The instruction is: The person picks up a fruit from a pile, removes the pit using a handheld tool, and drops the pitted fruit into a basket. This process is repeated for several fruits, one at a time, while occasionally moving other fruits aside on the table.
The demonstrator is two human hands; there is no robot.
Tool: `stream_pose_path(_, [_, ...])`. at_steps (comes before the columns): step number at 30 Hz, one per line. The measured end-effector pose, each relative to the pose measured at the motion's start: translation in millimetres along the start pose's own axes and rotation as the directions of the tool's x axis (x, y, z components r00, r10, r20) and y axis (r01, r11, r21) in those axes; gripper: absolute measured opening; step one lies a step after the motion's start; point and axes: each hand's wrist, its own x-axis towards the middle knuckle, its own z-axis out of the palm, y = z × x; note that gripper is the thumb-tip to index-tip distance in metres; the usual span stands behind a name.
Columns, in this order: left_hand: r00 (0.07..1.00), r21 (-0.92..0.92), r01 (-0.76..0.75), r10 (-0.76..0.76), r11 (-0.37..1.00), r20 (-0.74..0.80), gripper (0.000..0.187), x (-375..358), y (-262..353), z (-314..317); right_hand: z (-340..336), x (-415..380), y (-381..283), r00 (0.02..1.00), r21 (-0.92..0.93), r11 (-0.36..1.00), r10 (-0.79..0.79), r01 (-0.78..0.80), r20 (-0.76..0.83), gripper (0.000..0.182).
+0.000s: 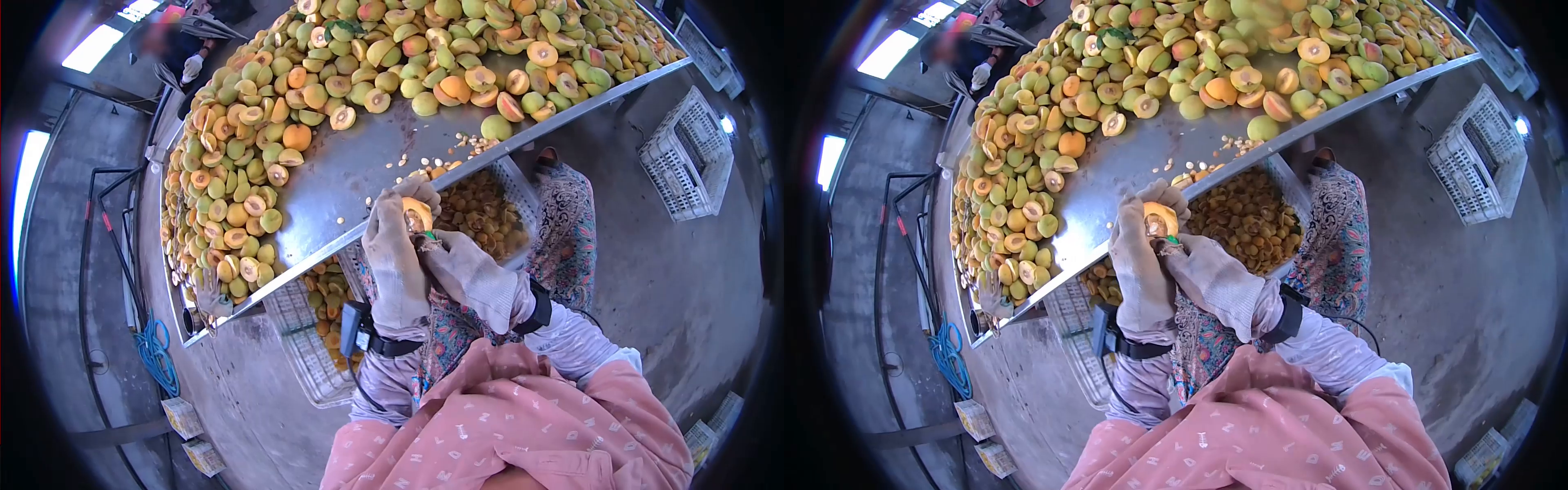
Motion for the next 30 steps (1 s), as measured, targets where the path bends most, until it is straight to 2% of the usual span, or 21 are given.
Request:
stream_pose_path(2, [1.000,0.019,0.027,-0.027,0.999,-0.006,0.050,0,-6,-1,-1,-2,-13,0.975,0.029,0.976,0.213,-0.215,0.066,0.042])
stream_pose_path(3, [0.999,-0.023,0.020,-0.020,1.000,-0.031,0.049,-1,-8,0,-2,-7,-22,0.975,0.109,0.972,0.198,-0.208,0.102,0.041])
stream_pose_path(4, [0.998,-0.061,0.014,-0.017,0.998,-0.056,0.049,-3,-9,0,-3,-8,-26,0.975,0.115,0.972,0.196,-0.207,0.103,0.041])
stream_pose_path(6, [0.998,-0.079,0.017,-0.022,0.997,-0.062,0.051,-6,-8,3,-3,-8,-29,0.939,0.298,0.895,0.281,-0.331,0.200,0.038])
stream_pose_path(10, [0.997,0.014,-0.053,0.054,0.999,-0.058,0.054,-12,-2,4,-17,-16,-31,0.936,0.375,0.871,0.223,-0.317,0.273,0.037])
stream_pose_path(12, [0.988,0.061,-0.080,0.071,0.995,0.135,0.056,-12,-1,-3,-26,-17,-32,0.960,0.343,0.915,0.133,-0.214,0.245,0.038])
stream_pose_path(13, [0.969,0.008,0.020,-0.021,1.000,0.247,0.057,-7,3,-11,-31,-11,-28,0.948,0.297,0.930,0.127,-0.217,0.293,0.038])
stream_pose_path(14, [0.970,0.008,0.023,-0.024,1.000,0.242,0.057,0,10,-18,-35,-10,-29,0.946,0.296,0.929,0.131,-0.222,0.297,0.038])
stream_pose_path(15, [0.911,-0.059,0.286,-0.252,0.956,0.328,0.058,7,19,-24,-37,-12,-38,0.957,0.033,0.987,0.141,-0.155,0.255,0.037])
stream_pose_path(16, [0.790,-0.102,0.529,-0.444,0.843,0.423,0.060,10,25,-27,-37,-14,-43,0.968,-0.238,0.968,0.136,-0.084,0.212,0.038])
stream_pose_path(17, [0.830,-0.067,0.490,-0.442,0.869,0.339,0.059,7,24,-21,-37,-12,-37,0.975,-0.219,0.976,0.043,0.005,0.217,0.038])
stream_pose_path(18, [0.832,-0.067,0.487,-0.439,0.871,0.340,0.059,6,22,-18,-37,-13,-39,0.975,-0.219,0.976,0.039,0.010,0.217,0.038])
stream_pose_path(20, [0.917,0.043,0.317,-0.318,0.947,0.241,0.056,2,14,-14,-32,-16,-44,0.975,-0.276,0.955,0.154,-0.106,0.158,0.033])
stream_pose_path(21, [0.916,0.037,0.316,-0.315,0.948,0.249,0.056,1,11,-9,-26,-17,-39,0.977,-0.283,0.953,0.153,-0.106,0.151,0.033])
stream_pose_path(22, [0.948,0.005,0.270,-0.267,0.963,0.173,0.055,-3,9,-5,-17,-20,-28,0.970,0.000,0.985,0.172,-0.174,0.169,0.032])
stream_pose_path(23, [0.971,-0.022,0.222,-0.219,0.975,0.092,0.055,-6,8,-1,-12,-22,-21,0.964,0.282,0.931,0.183,-0.233,0.192,0.031])
stream_pose_path(24, [0.971,-0.024,0.222,-0.219,0.975,0.095,0.055,-8,9,4,-13,-24,-25,0.965,0.281,0.931,0.183,-0.232,0.189,0.031])
stream_pose_path(26, [0.985,-0.076,0.171,-0.171,0.982,-0.002,0.055,-13,12,9,-13,-29,-37,0.922,0.399,0.840,0.273,-0.367,0.274,0.029])
stream_pose_path(28, [0.987,-0.089,0.154,-0.157,0.984,-0.026,0.055,-12,12,9,-8,-24,-23,0.934,0.407,0.849,0.247,-0.336,0.257,0.031])
stream_pose_path(30, [0.987,-0.034,0.156,-0.157,0.987,-0.032,0.055,-12,14,7,-3,-20,-13,0.991,0.042,0.994,0.100,-0.104,0.092,0.034])
